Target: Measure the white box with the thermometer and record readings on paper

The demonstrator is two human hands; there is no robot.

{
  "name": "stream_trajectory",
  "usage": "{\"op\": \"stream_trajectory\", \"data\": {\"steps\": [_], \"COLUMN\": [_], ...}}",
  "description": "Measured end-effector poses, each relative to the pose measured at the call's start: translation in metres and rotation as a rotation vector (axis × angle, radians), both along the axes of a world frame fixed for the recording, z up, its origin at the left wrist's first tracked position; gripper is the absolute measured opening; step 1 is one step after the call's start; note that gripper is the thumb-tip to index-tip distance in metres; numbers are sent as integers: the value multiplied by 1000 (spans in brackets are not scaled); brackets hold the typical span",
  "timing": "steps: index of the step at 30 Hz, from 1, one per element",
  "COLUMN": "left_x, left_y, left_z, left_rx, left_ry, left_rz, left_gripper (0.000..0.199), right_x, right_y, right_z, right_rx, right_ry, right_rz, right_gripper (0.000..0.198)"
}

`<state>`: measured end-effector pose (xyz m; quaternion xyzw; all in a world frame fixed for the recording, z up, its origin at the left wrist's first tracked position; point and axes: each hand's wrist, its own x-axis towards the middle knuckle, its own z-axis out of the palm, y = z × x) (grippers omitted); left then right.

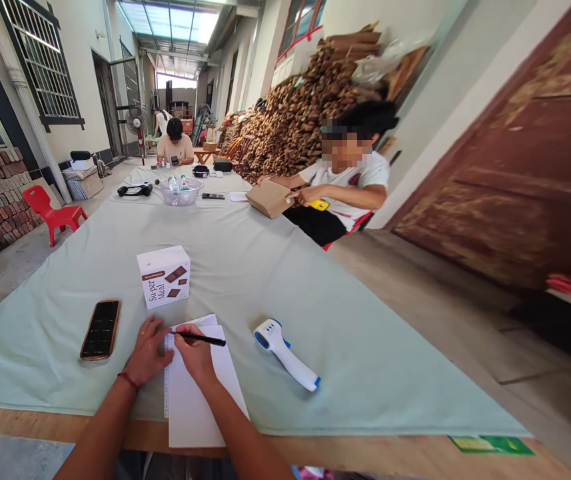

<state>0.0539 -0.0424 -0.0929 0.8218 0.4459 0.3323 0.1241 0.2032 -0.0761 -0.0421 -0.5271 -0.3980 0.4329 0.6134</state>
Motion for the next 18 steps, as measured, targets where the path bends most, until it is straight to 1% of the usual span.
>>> {"op": "stream_trajectory", "data": {"steps": [4,8,11,14,18], "left_x": [2,4,5,7,7], "left_y": [-1,-5,-7,-8,-9], "left_z": [0,4,8,10,10], "left_rx": [29,44,57,65,63], "left_ry": [29,74,102,116,105], "left_rz": [26,49,62,70,71], "left_gripper": [48,48,48,48,48], "right_x": [-2,0,4,6,5], "right_y": [5,6,8,11,8], "right_z": [-6,-12,-16,-19,-25], "right_rx": [16,18,-19,-63,-1], "right_ry": [-67,-132,-143,-141,-133], "right_rz": [-18,-19,35,86,-8], "right_gripper": [17,20,22,18,14]}}
